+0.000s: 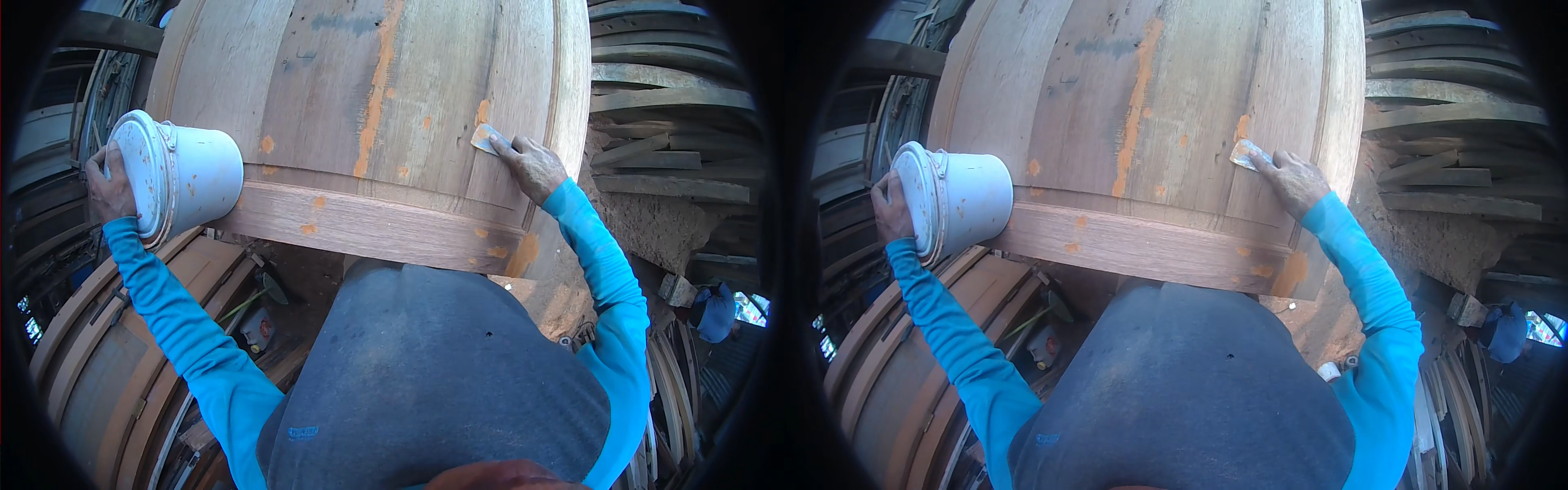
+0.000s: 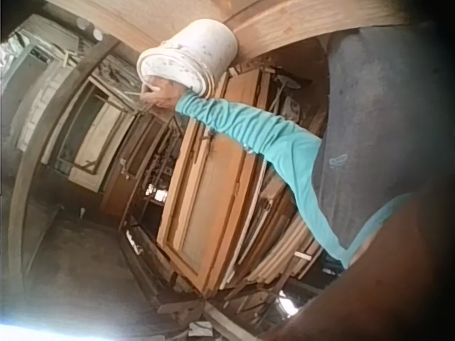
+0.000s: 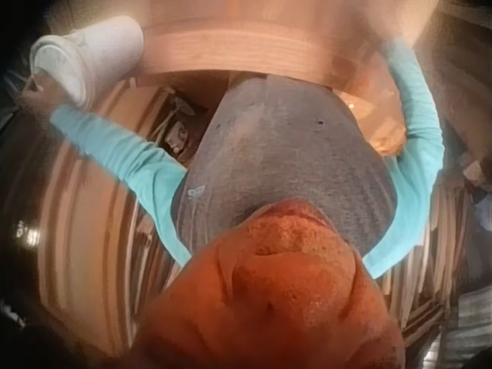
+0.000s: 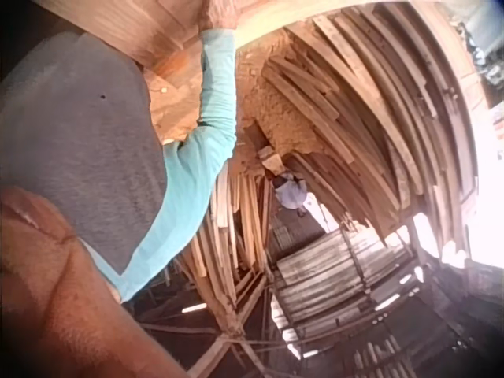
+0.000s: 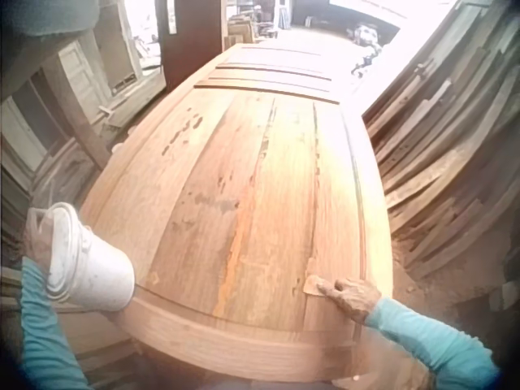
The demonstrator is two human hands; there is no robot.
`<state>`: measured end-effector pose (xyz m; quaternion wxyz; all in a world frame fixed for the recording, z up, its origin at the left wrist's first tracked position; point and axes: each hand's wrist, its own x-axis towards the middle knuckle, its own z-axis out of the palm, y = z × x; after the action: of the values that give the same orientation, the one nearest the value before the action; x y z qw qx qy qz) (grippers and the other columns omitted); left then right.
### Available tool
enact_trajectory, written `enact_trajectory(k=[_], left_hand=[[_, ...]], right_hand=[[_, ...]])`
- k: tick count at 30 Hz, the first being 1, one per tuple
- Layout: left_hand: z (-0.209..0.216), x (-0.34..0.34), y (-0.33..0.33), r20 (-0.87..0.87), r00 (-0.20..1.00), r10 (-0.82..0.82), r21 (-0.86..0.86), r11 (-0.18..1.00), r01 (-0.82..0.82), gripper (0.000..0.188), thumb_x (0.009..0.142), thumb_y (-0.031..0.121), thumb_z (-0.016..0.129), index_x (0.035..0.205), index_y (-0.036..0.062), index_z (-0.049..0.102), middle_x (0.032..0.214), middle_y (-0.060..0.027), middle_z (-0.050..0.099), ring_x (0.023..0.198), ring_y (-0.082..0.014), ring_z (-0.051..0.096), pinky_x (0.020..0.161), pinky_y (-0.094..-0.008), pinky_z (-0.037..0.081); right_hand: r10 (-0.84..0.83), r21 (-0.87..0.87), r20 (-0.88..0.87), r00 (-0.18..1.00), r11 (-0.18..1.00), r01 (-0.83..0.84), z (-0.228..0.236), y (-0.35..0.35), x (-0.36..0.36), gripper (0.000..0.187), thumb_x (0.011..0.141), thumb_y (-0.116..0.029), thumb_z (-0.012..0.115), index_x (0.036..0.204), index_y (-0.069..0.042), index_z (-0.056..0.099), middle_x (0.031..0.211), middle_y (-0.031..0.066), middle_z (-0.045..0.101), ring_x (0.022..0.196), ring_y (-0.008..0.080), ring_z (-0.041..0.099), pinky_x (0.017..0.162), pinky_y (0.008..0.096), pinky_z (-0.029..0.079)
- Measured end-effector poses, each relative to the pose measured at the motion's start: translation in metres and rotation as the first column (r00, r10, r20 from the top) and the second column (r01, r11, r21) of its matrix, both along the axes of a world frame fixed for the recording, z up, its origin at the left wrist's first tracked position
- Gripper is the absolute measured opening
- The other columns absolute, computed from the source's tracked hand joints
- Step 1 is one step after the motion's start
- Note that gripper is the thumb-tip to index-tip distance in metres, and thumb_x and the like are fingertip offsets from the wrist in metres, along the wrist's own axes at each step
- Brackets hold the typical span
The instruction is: The person applies wood filler to a wooden door with a putty knife, repeatedly dipping the tool into a bucket and spreading the material over cracks.
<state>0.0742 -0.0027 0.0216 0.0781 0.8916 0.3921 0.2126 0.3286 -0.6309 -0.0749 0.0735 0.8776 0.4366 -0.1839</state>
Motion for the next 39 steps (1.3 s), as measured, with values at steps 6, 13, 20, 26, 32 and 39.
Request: enact_trajectory(k=[6,13,20,26,32,39], left_hand=[[0.003,0.003,-0.006,0.021,1.000,0.011,-0.007,1.000,-0.010,0.059,0.102,0.053,0.057,0.122,-0.0024,0.061,0.120,-0.0239,0.066,0.113,-0.0352,0.064,0.101,-0.0453,0.048],[0.006,0.005,-0.019,0.094,0.995,-0.026,-0.041,0.999,0.030,0.051,0.103,0.045,0.058,0.121,-0.0029,0.059,0.117,-0.0234,0.066,0.111,-0.0357,0.065,0.098,-0.0452,0.049],[0.006,0.003,-0.021,0.108,0.994,-0.026,-0.048,0.998,0.031,0.050,0.104,0.044,0.057,0.121,-0.0027,0.059,0.116,-0.0232,0.066,0.110,-0.0353,0.065,0.097,-0.0451,0.049],[0.004,0.004,-0.021,0.123,0.992,-0.020,-0.049,0.998,0.026,0.050,0.104,0.045,0.058,0.121,-0.0022,0.059,0.115,-0.0226,0.067,0.108,-0.0354,0.066,0.096,-0.0456,0.050],[0.001,0.002,-0.018,0.138,0.990,-0.039,-0.016,0.999,0.042,0.051,0.104,0.047,0.057,0.121,-0.0014,0.059,0.115,-0.0223,0.067,0.107,-0.0351,0.066,0.096,-0.0454,0.051],[-0.001,0.006,-0.017,0.159,0.987,-0.025,-0.026,0.999,0.030,0.055,0.103,0.051,0.058,0.123,-0.0004,0.060,0.115,-0.0224,0.068,0.109,-0.0350,0.066,0.098,-0.0453,0.050]], right_hand=[[-0.066,0.031,0.036,0.997,0.997,0.065,0.017,0.019,0.016,0.054,0.095,0.000,0.053,0.144,-0.020,0.057,0.104,0.0130,0.061,0.100,0.0313,0.065,0.084,0.0433,0.057],[-0.159,-0.016,0.042,0.986,0.987,0.159,0.006,0.053,0.032,0.045,0.097,-0.003,0.050,0.142,-0.006,0.051,0.109,0.0210,0.064,0.100,0.0396,0.070,0.081,0.0488,0.058],[-0.134,-0.110,-0.016,0.991,0.985,0.131,0.002,0.052,0.009,0.036,0.098,-0.006,0.049,0.132,0.004,0.054,0.104,0.0244,0.067,0.096,0.0391,0.071,0.081,0.0487,0.057],[-0.118,-0.157,-0.081,0.990,0.982,0.104,0.014,0.043,-0.024,0.039,0.096,-0.007,0.050,0.133,0.006,0.050,0.106,0.0230,0.069,0.092,0.0377,0.074,0.076,0.0480,0.060],[-0.135,-0.189,-0.193,0.972,0.977,0.098,0.030,0.025,-0.054,0.043,0.098,-0.011,0.052,0.140,-0.001,0.051,0.106,0.0203,0.068,0.098,0.0375,0.072,0.083,0.0475,0.058],[-0.290,0.213,-0.340,0.895,0.903,0.374,0.056,-0.017,-0.029,0.058,0.090,-0.005,0.068,0.145,-0.011,0.054,0.112,0.0189,0.065,0.106,0.0405,0.065,0.093,0.0465,0.054]])
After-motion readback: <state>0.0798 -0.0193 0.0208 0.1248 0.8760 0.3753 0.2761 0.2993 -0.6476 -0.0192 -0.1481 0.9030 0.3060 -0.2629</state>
